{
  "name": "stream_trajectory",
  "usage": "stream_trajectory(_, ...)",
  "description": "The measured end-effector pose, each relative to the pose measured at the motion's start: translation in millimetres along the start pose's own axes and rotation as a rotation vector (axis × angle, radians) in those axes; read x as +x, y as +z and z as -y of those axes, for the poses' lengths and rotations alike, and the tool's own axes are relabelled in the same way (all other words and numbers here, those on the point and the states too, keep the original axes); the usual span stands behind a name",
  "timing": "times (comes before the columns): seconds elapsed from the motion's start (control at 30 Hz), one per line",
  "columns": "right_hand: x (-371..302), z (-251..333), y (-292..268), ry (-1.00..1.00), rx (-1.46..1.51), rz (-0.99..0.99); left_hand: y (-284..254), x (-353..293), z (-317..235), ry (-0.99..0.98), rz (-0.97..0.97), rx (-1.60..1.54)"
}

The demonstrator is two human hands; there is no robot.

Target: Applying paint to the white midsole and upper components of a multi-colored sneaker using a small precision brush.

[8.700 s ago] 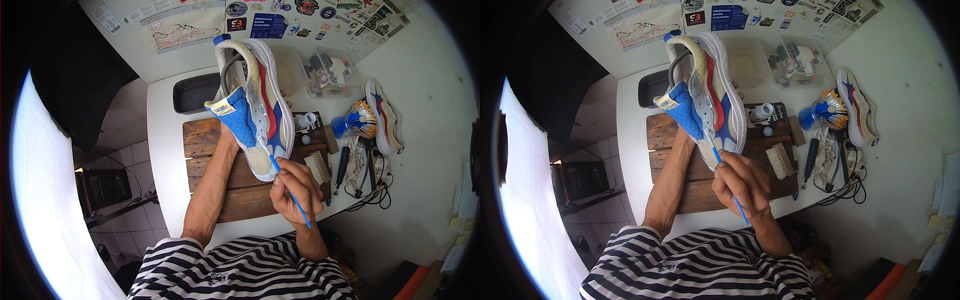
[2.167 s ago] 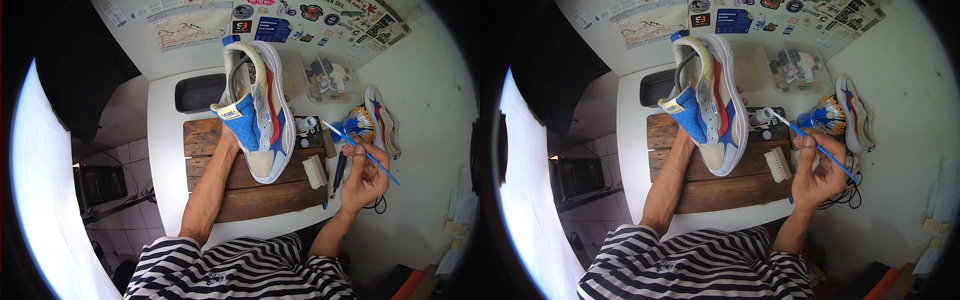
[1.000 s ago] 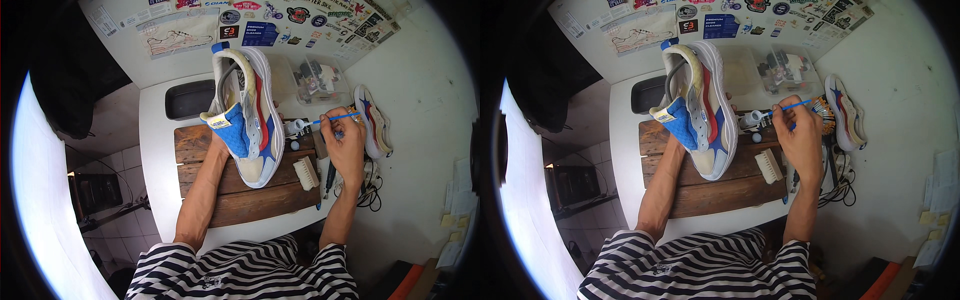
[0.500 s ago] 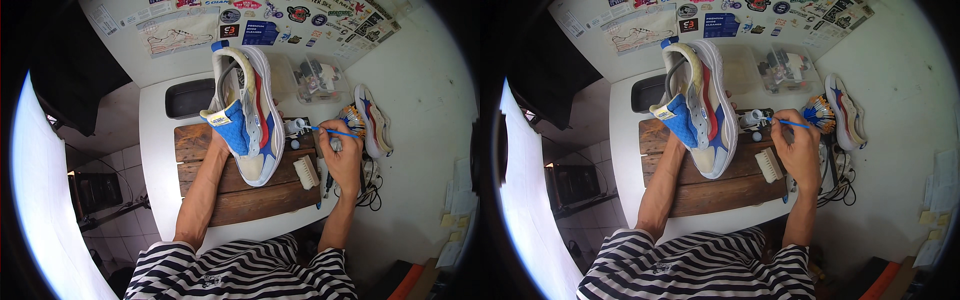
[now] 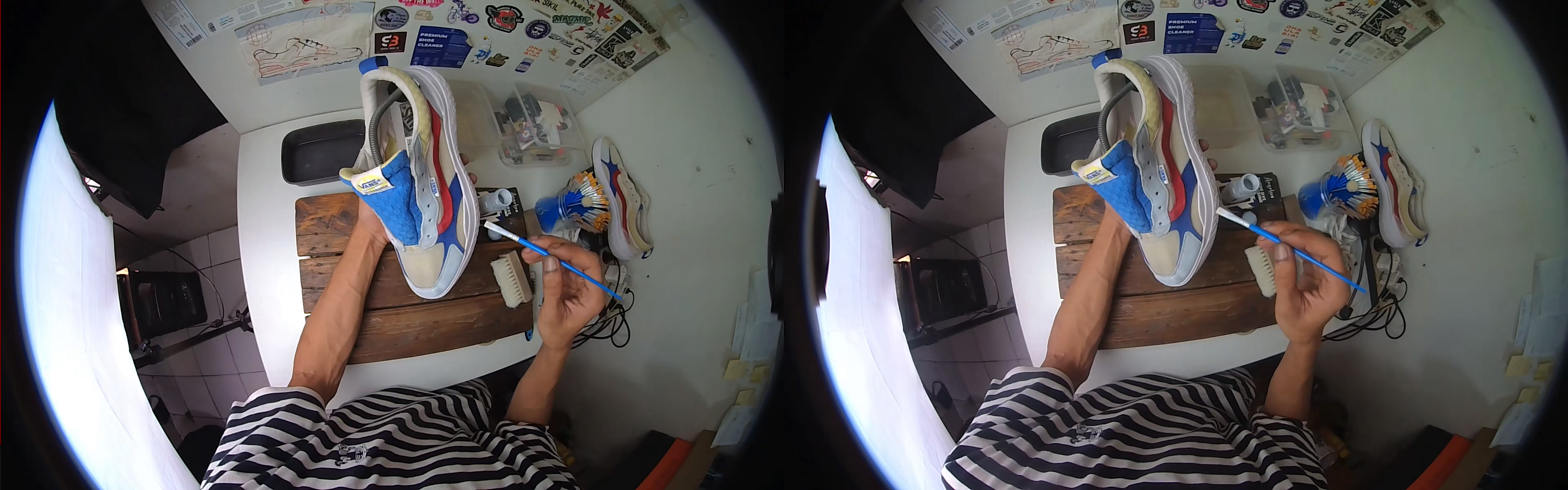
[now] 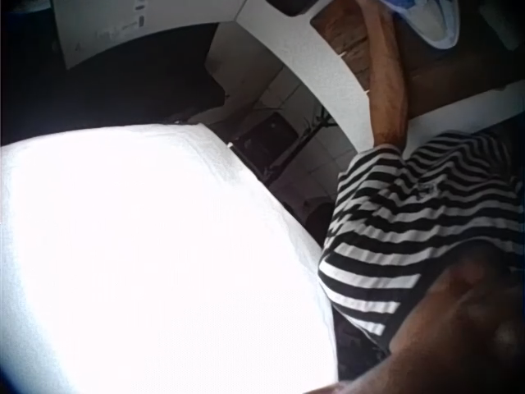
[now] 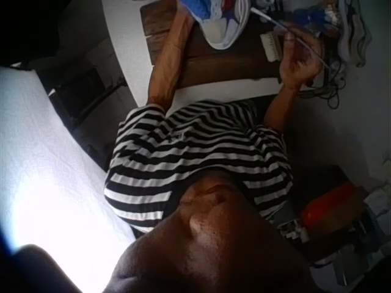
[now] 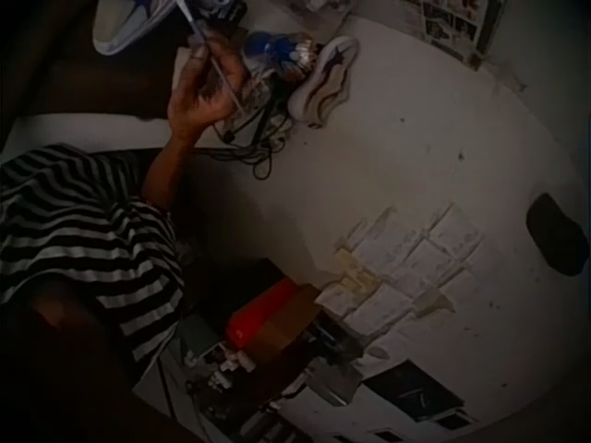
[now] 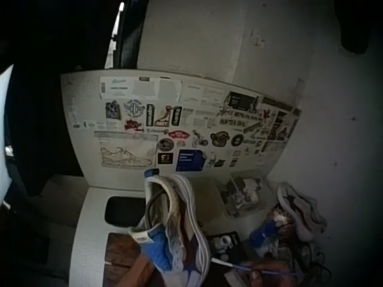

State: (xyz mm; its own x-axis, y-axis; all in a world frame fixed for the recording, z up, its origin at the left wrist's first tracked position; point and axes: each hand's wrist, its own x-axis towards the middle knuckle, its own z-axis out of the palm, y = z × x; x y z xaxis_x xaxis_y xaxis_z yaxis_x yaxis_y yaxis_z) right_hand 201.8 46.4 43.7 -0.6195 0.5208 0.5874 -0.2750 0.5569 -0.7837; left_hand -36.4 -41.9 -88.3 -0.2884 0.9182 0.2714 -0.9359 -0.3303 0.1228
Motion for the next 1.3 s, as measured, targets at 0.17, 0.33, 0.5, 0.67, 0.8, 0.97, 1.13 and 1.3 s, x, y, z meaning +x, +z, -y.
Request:
stream_trajectory(0.17, -30, -6, 30, -0.043, 0.126, -0.009, -2, 0, -1, 0.015, -0.185, 0.032)
stream_trajectory(0.33, -38, -10, 41, -0.107, -0.017, 0.026, 3, 0, 1, 0.000, -0.072, -0.029)
stream_trajectory(0.5, -33, 0, 51, -0.181, -0.093, 0.058, -2, -1, 1, -0.024, -0.081, -0.035)
stream_trajectory(0.67, -31, 1, 54, -0.208, -0.152, 0.083, -6, -2, 0, 0.005, -0.077, -0.006)
stream_trajectory(0.8, -32, 1, 52, -0.220, -0.165, 0.073, 2, -3, 1, -0.001, -0.071, -0.052)
stream_trajectory(0.97, -30, 2, 57, -0.242, -0.176, 0.088, 3, -2, 2, 0.000, 0.013, -0.063)
stream_trajectory(1.13, -30, 5, 55, -0.251, -0.193, 0.054, 7, -2, 0, -0.002, -0.030, -0.063)
stream_trajectory(1.3, -29, 5, 59, -0.271, -0.196, 0.080, 5, -1, 4, 0.000, -0.012, -0.060)
